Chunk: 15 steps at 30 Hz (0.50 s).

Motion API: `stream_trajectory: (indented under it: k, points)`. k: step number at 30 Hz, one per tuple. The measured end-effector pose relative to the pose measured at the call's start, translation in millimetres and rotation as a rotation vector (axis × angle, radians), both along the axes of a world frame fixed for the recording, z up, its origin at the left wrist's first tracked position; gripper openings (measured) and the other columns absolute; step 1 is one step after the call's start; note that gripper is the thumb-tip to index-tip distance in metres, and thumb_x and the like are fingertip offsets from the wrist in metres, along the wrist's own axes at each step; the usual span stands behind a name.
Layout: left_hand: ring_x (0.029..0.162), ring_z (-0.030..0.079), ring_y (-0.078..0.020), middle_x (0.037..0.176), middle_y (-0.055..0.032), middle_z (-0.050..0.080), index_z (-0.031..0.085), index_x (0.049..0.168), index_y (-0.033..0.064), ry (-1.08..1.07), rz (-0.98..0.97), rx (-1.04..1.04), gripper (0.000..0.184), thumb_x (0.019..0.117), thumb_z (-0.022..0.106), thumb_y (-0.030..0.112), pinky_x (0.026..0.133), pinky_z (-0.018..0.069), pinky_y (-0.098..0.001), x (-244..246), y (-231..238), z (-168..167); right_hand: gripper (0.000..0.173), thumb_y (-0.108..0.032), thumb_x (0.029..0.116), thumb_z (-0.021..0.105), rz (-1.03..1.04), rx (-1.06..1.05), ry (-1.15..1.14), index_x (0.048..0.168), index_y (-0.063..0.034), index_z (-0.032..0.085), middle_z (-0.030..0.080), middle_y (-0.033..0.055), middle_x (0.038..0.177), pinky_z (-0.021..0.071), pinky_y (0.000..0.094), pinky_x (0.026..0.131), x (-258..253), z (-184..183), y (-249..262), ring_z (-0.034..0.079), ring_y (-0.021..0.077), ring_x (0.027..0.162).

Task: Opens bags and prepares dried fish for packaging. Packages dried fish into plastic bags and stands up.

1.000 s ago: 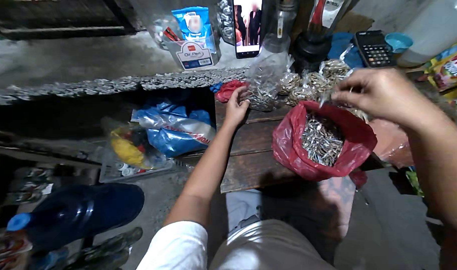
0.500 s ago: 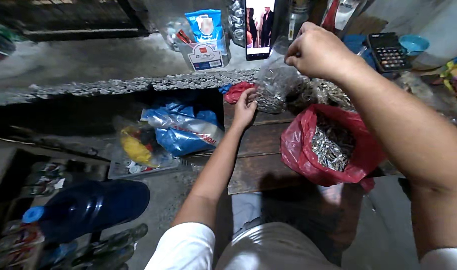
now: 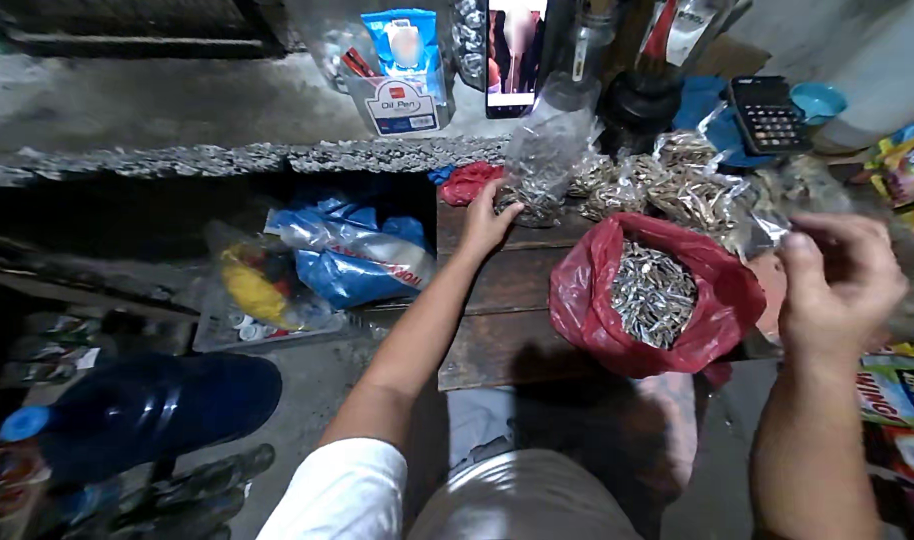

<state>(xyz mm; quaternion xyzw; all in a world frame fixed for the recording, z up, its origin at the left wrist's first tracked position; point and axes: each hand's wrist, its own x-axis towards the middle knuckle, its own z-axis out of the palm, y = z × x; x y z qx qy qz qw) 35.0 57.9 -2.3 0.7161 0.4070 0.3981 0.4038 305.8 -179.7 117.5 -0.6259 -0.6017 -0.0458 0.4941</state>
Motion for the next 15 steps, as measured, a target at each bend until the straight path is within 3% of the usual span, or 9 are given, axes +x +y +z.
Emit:
stream_trajectory:
  k: [3,6,9,12,15]
  points:
    - [0.119,0.064,-0.0311,0.129,-0.0269,0.063,0.052,0.139,-0.0079,-0.035,0.066,0.000,0.049,0.0976,0.067,0.013,0.106,0.0478,-0.0434,0.9,0.3,1.7,0.032,-0.012,0.1032,0.049,-0.145,0.167,0.211,0.120,0.0146,0.055,0.063,0.0032,0.107,0.0530,0.0188,0.076,18.7,-53.1,-35.0,0.060,-0.0032,0.086]
    - [0.123,0.062,-0.0307,0.133,-0.0267,0.061,0.050,0.140,-0.0081,-0.026,0.093,0.011,0.050,0.0977,0.067,0.013,0.109,0.0461,-0.0429,0.5,0.0,-0.7,0.022,-0.006,0.1033,0.043,-0.222,0.224,0.470,0.115,0.0089,0.052,0.059,-0.0097,0.088,0.0532,0.0149,0.067,7.7,-83.4,-45.7,0.058,-0.0064,0.070]
    - [0.129,0.058,-0.0312,0.140,-0.0266,0.057,0.044,0.146,-0.0076,-0.023,0.099,0.023,0.055,0.0976,0.065,0.008,0.112,0.0437,-0.0416,-6.0,-5.8,2.4,0.018,-0.004,0.1040,0.038,-0.205,0.241,0.631,0.109,0.0023,0.053,0.058,-0.0135,0.076,0.0504,0.0127,0.057,-2.7,-100.7,-41.6,0.055,-0.0060,0.059]
    - [0.130,0.056,-0.0325,0.144,-0.0292,0.052,0.037,0.151,-0.0074,-0.035,0.149,0.029,0.060,0.0976,0.061,0.005,0.109,0.0464,-0.0407,-19.4,-24.2,9.6,0.018,-0.002,0.1043,0.038,-0.206,0.240,0.665,0.106,0.0015,0.056,0.059,-0.0152,0.077,0.0481,0.0094,0.057,-5.8,-111.0,-35.6,0.054,-0.0098,0.059]
    - [0.121,0.061,-0.0340,0.130,-0.0272,0.061,0.055,0.133,-0.0085,0.144,0.125,0.153,0.037,0.0990,0.056,0.008,0.105,0.0480,-0.0470,-34.6,-42.4,6.4,0.019,-0.001,0.1040,0.039,-0.211,0.240,0.636,0.106,0.0052,0.057,0.059,-0.0151,0.080,0.0485,0.0080,0.060,-2.3,-118.8,-33.0,0.054,-0.0123,0.062]
